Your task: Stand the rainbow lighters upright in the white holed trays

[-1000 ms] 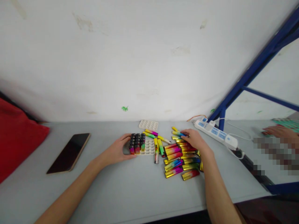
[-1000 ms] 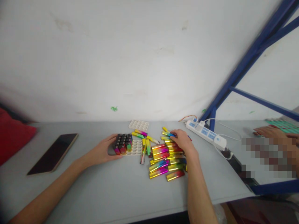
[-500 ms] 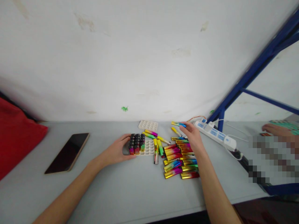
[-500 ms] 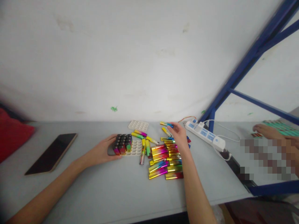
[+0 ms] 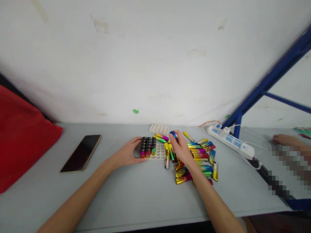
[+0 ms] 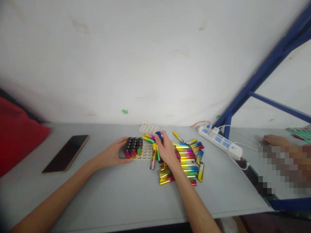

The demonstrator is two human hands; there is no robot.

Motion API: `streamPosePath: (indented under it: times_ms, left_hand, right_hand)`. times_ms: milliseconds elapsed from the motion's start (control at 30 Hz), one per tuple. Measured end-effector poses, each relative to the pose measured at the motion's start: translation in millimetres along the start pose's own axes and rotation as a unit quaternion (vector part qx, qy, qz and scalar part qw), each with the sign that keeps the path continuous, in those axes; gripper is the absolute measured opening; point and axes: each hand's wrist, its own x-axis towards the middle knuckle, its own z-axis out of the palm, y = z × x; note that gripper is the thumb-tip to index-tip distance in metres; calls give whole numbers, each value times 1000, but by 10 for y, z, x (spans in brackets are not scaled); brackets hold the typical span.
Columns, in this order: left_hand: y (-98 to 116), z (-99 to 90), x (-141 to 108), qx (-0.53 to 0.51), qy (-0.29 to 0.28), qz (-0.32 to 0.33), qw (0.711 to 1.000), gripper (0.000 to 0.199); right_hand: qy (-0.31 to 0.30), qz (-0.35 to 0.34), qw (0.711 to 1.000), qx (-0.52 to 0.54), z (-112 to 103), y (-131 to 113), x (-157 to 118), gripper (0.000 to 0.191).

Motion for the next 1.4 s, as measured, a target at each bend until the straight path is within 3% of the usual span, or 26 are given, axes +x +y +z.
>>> streamPosePath:
  times_ms: [233, 433, 567, 733, 900, 1000, 1167, 1300, 1400]
  left_hand:
    - [6, -10, -1, -9, -2, 5, 1000, 72]
    - [14, -11, 1, -2, -6, -3, 1000, 73]
    - [22, -10, -1, -1, -9, -7, 1000, 73]
    - [28, -9, -6, -8, -5, -3, 1000, 73]
    - [13, 1, -10, -5, -3, -5, 1000, 73]
    - [-8, 10, -13, -5, -1, -2, 1000, 74]
    - [-32, 21, -24, -9, 2, 2, 1000, 76]
    - [-26, 23, -25, -3, 1, 4, 1000, 76]
    - [-23, 29, -22, -4, 4, 12, 1000, 75]
  right_hand:
    - [19, -12, 996, -91, 165, -172, -138, 56]
    - [10, -9, 992, -126, 289, -115, -203, 41]
    - [-6, -9, 992, -127, 284, -117, -220, 42]
    - [-46, -71, 990, -115, 194, -184, -264, 39]
    - [-86, -189, 957, -201, 150, -190, -283, 41]
    - [-117, -184, 942, -254, 161, -135, -278, 41]
    - [-159, -180, 941, -239, 164, -83, -265, 32]
    - [-208, -189, 917, -282, 186, -115, -270, 21]
    - [-204, -203, 899, -331, 225, -146, -284, 21]
